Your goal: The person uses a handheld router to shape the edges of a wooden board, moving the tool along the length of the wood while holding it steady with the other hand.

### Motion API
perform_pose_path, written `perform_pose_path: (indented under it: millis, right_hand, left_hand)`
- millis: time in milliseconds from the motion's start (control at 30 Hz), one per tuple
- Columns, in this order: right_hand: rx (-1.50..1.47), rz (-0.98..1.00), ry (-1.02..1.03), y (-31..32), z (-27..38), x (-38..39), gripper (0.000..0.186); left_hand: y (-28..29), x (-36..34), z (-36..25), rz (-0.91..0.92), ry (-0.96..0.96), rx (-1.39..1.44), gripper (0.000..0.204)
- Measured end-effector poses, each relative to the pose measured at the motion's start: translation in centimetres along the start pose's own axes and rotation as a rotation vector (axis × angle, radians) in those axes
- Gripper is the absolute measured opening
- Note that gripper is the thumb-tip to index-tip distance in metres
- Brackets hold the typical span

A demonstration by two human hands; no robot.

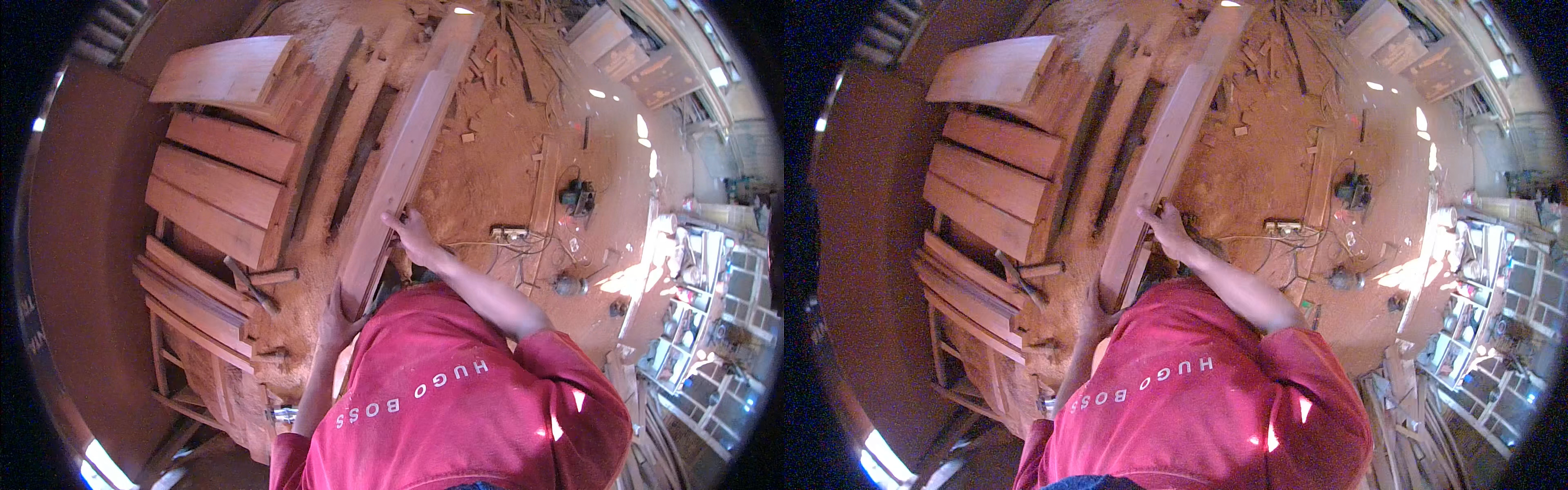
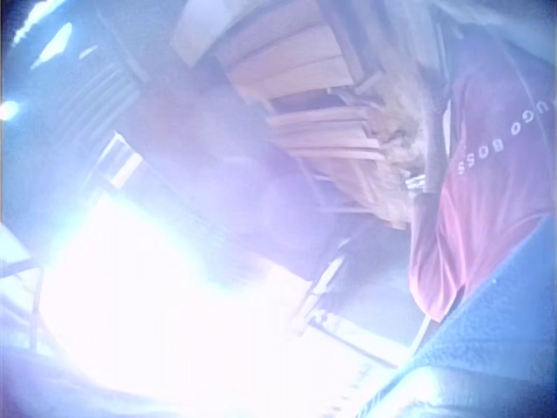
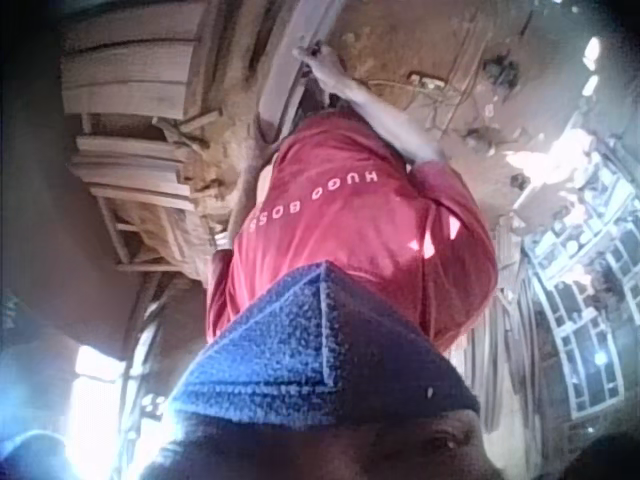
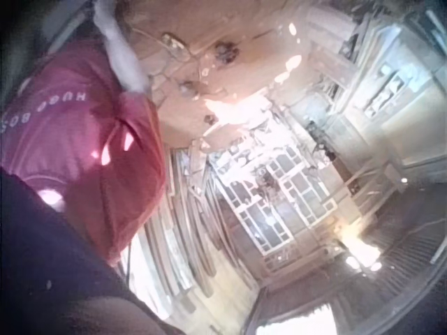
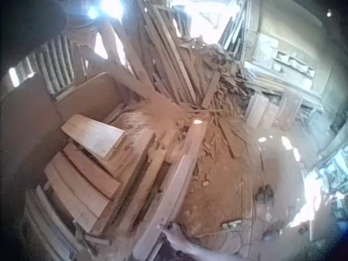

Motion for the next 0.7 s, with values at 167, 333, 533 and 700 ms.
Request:
perform_pose_path:
  millis: [167,333,533,700]
  right_hand:
    - [-0.037,-0.1,-0.044,5.1,0.3,-5.4,0.046]
    - [0.621,-0.241,0.109,8.9,5.6,-9.4,0.067]
    - [0.911,-0.315,0.146,11.0,9.3,-12.2,0.079]
    - [0.86,-0.282,0.185,11.9,8.3,-12.8,0.075]
  left_hand:
    - [-2.7,-5.5,-3.8,-0.043,0.034,-0.053,0.102]
    - [-3.5,-10.5,-7.9,-0.061,0.058,-0.099,0.1]
    - [-4.0,-16.9,-10.5,-0.161,-0.051,-0.199,0.095]
    - [-5.5,-19.3,-9.8,-0.17,-0.046,-0.123,0.093]
Point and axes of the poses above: each hand's wrist, its own x-axis away from the middle knuckle, its own y-axis out of the back of the hand, z = x × y, the point moved 6 cm from there along -x, towards the middle knuckle, and after that the axes turned 5 degrees about z, right-handed, at the moved point
